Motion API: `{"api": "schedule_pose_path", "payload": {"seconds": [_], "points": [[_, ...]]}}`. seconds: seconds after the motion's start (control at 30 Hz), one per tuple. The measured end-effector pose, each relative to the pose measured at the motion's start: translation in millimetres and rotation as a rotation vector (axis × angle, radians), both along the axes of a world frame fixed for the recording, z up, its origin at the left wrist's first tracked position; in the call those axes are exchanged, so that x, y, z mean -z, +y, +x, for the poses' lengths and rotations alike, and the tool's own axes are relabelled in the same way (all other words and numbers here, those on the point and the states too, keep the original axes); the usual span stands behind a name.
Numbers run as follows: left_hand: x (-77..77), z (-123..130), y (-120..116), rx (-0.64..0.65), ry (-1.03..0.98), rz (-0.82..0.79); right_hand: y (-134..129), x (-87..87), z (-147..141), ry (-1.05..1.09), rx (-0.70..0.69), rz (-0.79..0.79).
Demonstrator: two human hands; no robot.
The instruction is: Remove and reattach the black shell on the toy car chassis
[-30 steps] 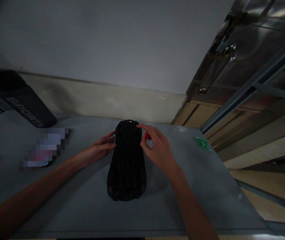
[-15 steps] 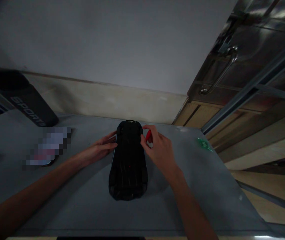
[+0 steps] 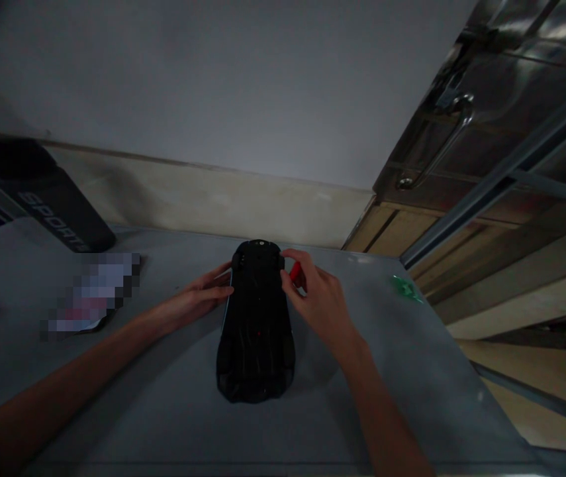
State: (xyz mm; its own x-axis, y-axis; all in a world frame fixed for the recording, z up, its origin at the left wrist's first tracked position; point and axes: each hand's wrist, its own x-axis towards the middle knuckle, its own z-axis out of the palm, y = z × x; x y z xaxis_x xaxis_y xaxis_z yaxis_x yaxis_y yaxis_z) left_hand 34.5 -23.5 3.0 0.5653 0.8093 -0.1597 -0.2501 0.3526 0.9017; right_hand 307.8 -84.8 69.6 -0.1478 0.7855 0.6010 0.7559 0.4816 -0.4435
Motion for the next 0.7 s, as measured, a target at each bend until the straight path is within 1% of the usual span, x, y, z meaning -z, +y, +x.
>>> {"api": "schedule_pose_path", "payload": {"seconds": [0.2, 0.3, 0.4, 0.53, 0.63, 0.7], "points": [[1.5, 1.2, 1.8, -0.008, -0.006, 0.019, -1.5, -0.3, -0.1, -0.031, 0.044, 0.013], [0.2, 0.7, 1.5, -0.006, -0.002, 0.020, -1.9, -1.6, -1.0, -0.031, 0.002, 0.031], [0.9, -0.4, 1.5, 0.010, -0.004, 0.017, -1.4, -3.0, -1.6, -0.024, -0.020, 0.012], [6.5, -1.3, 4.3, 0.020, -0.018, 0.042, -0.1, -2.8, -0.8, -0.004, 0.045, -0.026], [9.1, -1.4, 6.3, 0.015, -0.016, 0.049, -0.3, -2.3, 1.0, 0.006, 0.106, -0.010], [8.2, -1.4, 6.2, 0.008, -0.007, 0.033, -0.9, -2.5, 2.3, 0.001, 0.099, 0.005]]}}
